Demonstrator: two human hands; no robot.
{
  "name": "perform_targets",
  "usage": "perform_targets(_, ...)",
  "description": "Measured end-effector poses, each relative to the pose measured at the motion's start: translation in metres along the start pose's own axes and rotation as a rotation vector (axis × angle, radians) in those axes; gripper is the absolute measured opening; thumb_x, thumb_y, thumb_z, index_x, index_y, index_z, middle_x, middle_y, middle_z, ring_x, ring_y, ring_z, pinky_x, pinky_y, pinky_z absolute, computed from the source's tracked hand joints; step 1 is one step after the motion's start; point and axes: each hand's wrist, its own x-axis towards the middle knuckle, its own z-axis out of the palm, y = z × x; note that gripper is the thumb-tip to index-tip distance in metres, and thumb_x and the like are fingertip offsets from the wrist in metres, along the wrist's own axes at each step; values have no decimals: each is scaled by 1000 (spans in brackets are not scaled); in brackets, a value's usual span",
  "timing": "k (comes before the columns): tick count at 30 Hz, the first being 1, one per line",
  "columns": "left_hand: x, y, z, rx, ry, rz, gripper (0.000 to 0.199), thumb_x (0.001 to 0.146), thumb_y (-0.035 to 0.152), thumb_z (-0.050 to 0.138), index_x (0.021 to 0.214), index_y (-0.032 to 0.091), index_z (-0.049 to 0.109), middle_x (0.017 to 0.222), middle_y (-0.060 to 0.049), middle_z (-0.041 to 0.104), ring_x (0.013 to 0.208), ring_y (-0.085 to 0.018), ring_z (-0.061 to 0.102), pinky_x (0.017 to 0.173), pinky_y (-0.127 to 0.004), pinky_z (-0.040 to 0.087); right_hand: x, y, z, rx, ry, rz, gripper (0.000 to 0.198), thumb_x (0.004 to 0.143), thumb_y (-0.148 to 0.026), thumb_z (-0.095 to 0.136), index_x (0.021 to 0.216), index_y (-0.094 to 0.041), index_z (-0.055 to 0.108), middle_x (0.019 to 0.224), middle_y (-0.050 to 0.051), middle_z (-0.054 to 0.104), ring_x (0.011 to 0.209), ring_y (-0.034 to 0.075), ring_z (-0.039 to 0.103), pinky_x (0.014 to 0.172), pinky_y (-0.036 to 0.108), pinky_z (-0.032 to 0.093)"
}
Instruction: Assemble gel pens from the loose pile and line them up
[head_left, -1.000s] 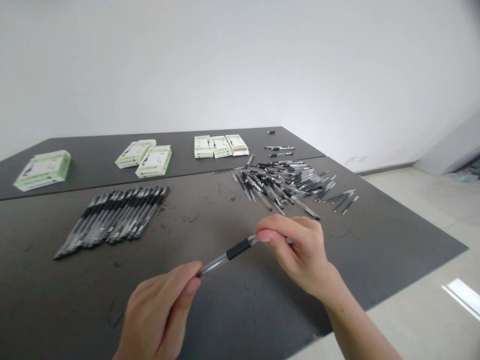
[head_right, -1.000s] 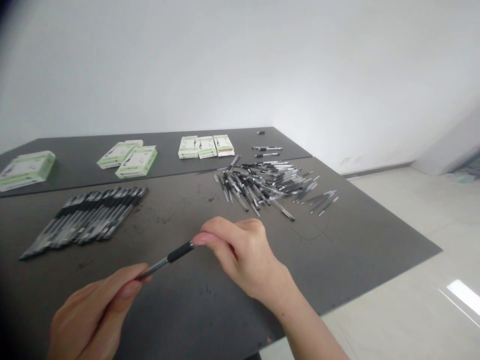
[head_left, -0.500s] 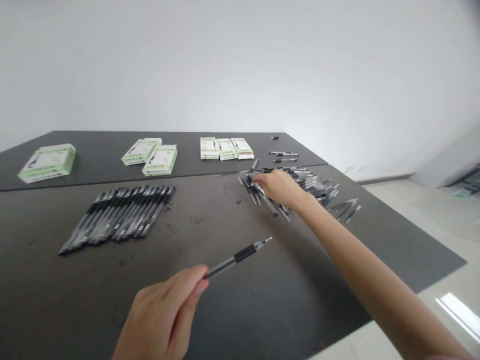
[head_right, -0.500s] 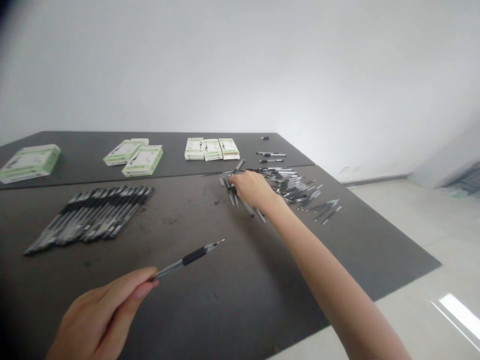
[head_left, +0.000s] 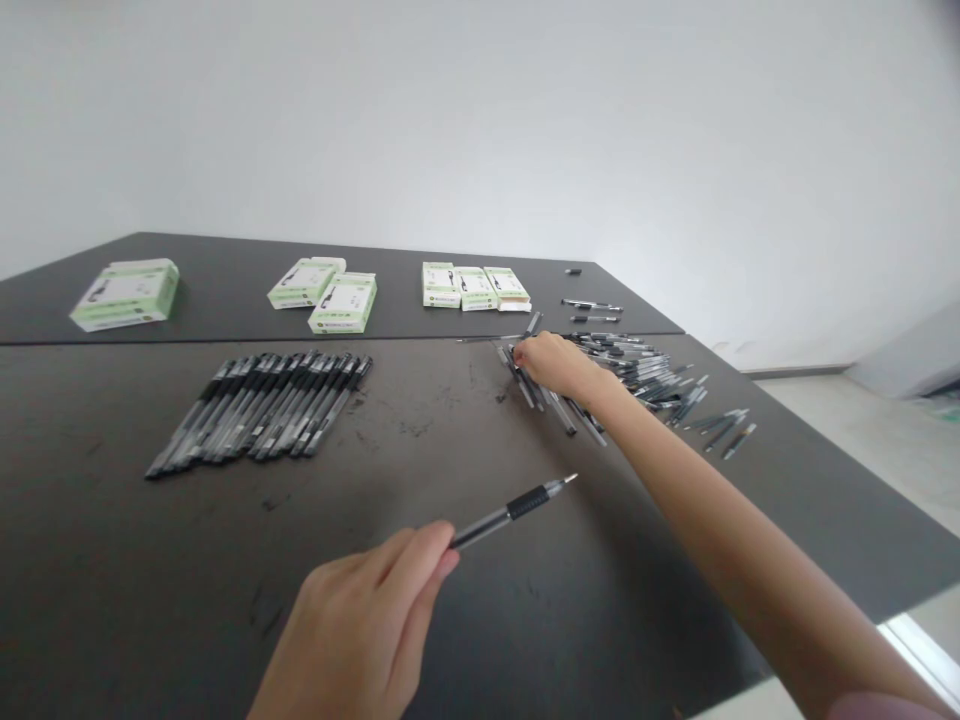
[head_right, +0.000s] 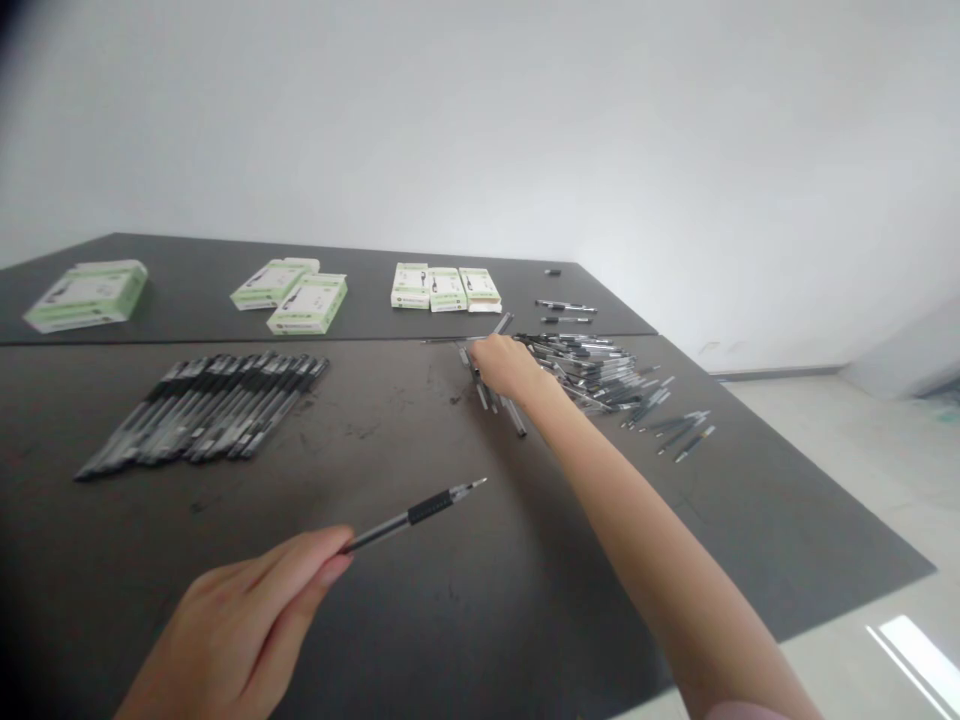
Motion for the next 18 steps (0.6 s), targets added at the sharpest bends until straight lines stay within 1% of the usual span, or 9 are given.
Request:
perform_targets(3,0,0,0,11,-2,0,21,92,22,31,89,22,52,64,2,67,49,-14,64,43,-24,48,1,1,3,0,8,21,33,88,-15,35,103,-13,64,100,19,65,97,30,62,77,34,46)
perform_targets(6,0,1,-1,11,-11,2,21,92,22,31,89,22,52,66,2,68,50,-15,64,43,-25,49,1,0,8,9,0,6,30,85,-12,39,100,-13,65,100,18,65,96,29,62,77,33,46)
perform_targets(11,3,3,0,29,8,-2,25,93,23,29,87,21,54,64,2,68,47,-14,64,43,-24,49,3,-5,11,44,27,-34,30,88,-19,39,101,-16,65,98,15,67,97,26,62,81,31,44)
perform_targets(14,3,3,1,54,26,1,28,93,23,28,85,21,55,63,2,68,46,-13,63,42,-23,48,7,-6,11,59,53,-26,33,89,-17,35,104,-13,64,99,17,66,99,26,60,83,32,43)
perform_targets(18,3,3,1,33,10,0,28,92,22,28,83,21,55,64,2,68,46,-14,63,41,-23,49,14,-5,10,80,51,-47,30,87,-16,39,104,-14,65,99,15,66,100,24,59,85,30,41)
